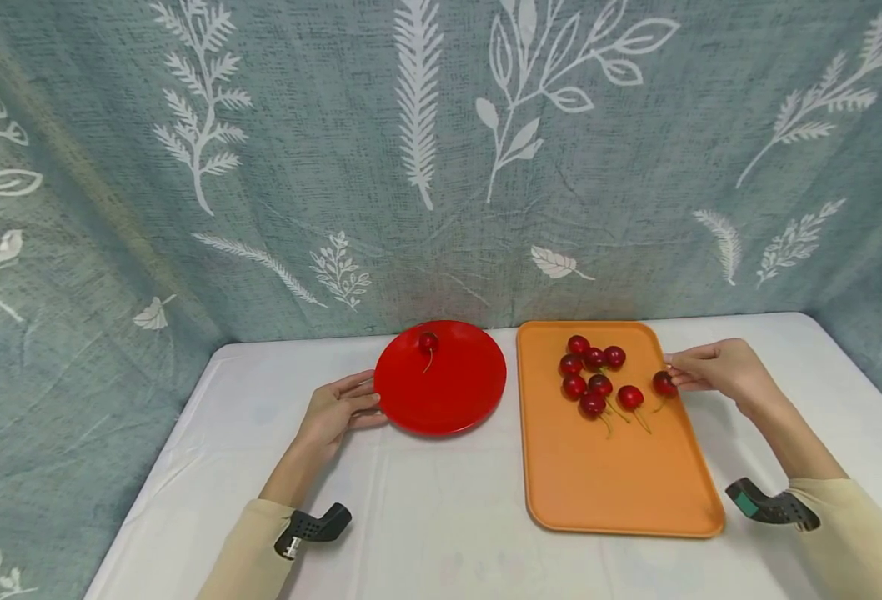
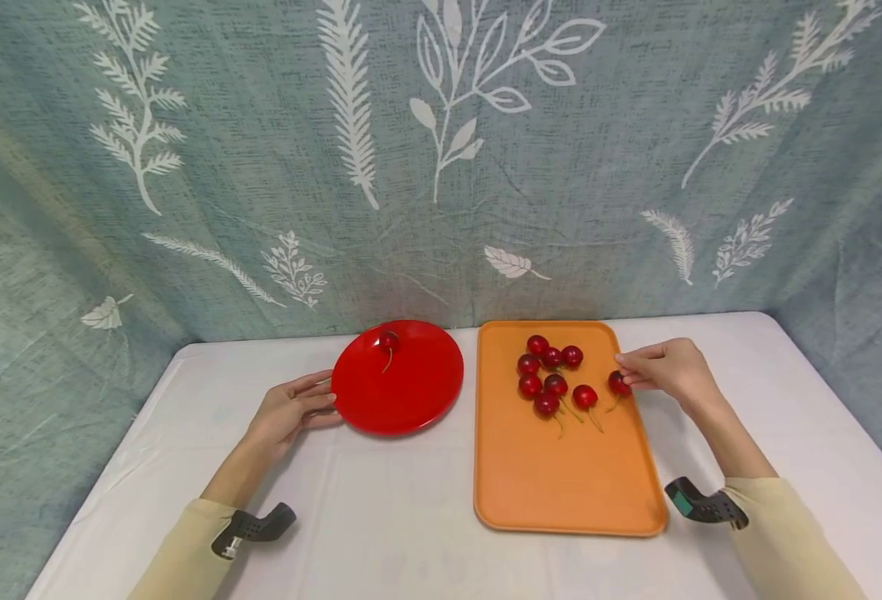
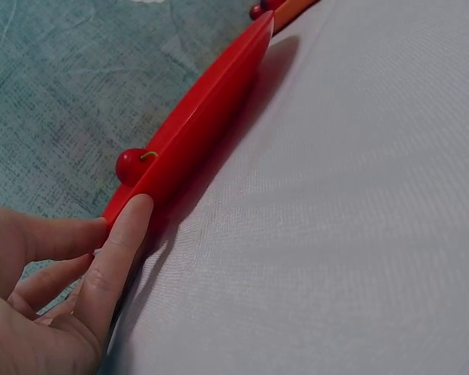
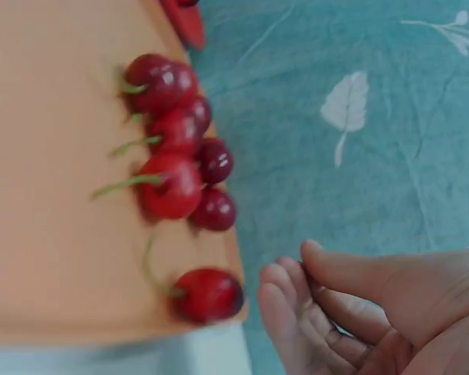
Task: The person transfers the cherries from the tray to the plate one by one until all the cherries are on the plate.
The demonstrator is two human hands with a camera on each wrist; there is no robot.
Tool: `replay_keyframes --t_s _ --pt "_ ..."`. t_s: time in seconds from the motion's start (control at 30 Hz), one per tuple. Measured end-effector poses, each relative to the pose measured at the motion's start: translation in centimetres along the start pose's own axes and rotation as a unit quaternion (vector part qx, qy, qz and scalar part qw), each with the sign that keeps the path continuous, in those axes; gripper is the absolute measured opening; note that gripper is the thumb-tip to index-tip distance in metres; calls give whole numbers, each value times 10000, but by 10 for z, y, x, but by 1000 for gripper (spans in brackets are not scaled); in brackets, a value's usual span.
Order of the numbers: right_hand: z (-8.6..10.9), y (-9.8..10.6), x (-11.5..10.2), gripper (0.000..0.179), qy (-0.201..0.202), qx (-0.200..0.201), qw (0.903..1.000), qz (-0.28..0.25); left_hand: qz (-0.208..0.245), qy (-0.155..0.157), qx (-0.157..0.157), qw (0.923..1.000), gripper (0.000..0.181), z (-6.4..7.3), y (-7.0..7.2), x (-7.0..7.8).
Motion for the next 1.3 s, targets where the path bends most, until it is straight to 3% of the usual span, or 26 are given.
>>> replay_keyframes --t_s 0.2,0.5,0.8,1.07,1.3 --pt "4 -9 22 39 -347 -402 9985 93 -47 -65 -26 10000 52 1 -1 0" --pt "6 -12 31 34 -729 -300 9960 415 -86 -82 -33 9999 52 1 -2 1" --pt "-2 -19 25 37 -457 -128 9981 380 -26 -44 -17 10000 53 0 -1 -1" --pt "-10 -23 25 44 -662 -30 9955 670 27 -52 -24 10000 53 1 -2 -3" --pt "-13 -27 16 44 -546 -145 9946 869 -35 -72 16 10000 53 1 -1 -3"
Point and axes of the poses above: each hand's wrist, its own z-axis away from the middle knuckle, its own y-axis out of the back of the hand, x = y × z, the point moved 10 cm from there along -z, towards the middle knuckle, and after that the axes turned 12 degrees about -x, right-handed, at the moved point
